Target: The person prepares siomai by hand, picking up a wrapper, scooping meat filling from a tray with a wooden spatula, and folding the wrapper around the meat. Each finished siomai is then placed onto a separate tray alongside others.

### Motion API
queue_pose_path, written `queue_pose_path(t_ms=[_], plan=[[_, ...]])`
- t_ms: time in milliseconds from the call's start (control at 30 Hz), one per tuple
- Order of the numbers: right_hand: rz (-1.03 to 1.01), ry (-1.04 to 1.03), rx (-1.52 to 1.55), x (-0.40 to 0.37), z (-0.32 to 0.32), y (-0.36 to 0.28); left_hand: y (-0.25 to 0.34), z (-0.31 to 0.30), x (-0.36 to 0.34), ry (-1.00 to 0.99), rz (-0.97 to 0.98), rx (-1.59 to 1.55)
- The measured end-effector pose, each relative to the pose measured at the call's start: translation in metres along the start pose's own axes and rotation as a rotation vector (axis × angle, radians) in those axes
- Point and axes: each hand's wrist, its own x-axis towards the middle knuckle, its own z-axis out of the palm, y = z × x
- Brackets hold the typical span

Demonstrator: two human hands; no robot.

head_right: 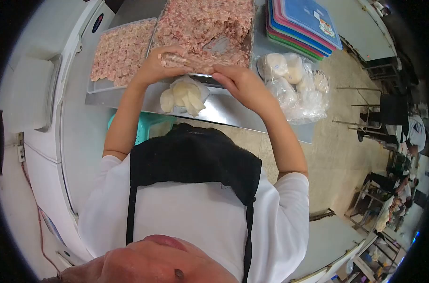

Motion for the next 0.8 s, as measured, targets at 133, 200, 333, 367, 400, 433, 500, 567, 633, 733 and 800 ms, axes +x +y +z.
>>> queue_pose_path(t_ms=[133,200,333,367,400,433,500,567,633,733,800], plan=[[0.110,-0.054,-0.202,0.015,-0.029,-0.008,-0.008,-0.010,0.000,-0.068,-0.094,0.018],[0.055,0.048,-0.229,0.016,-0.023,-0.029,-0.013,-0.015,-0.005,-0.001,-0.063,-0.013],[0.035,-0.036,-0.254,0.031,0.006,-0.033,-0.024,-0.042,-0.016,-0.022,0.009,0.022],[0.063,-0.114,-0.263,0.036,0.006,-0.035,-0.041,-0.042,-0.023,0.022,0.011,0.032],[0.017,-0.079,-0.262,0.041,0.001,-0.041,-0.050,-0.046,-0.029,0.072,0.012,0.044],[0.055,-0.080,-0.216,0.047,0.000,-0.051,-0.048,-0.054,-0.037,0.076,-0.042,0.057],[0.142,-0.076,-0.123,0.053,0.006,-0.068,-0.040,-0.070,-0.054,0.074,-0.149,0.081],[0.032,-0.040,-0.088,0.060,0.044,-0.067,-0.026,-0.085,-0.062,0.088,-0.178,-0.043],[-0.007,0.005,0.007,0.065,0.085,-0.063,-0.018,-0.103,-0.069,0.082,-0.217,-0.071],[0.079,0.042,0.051,0.076,0.100,-0.067,-0.024,-0.140,-0.092,0.094,-0.269,0.041],[0.103,0.162,0.142,0.075,0.113,-0.058,-0.037,-0.171,-0.114,0.150,-0.259,0.116]])
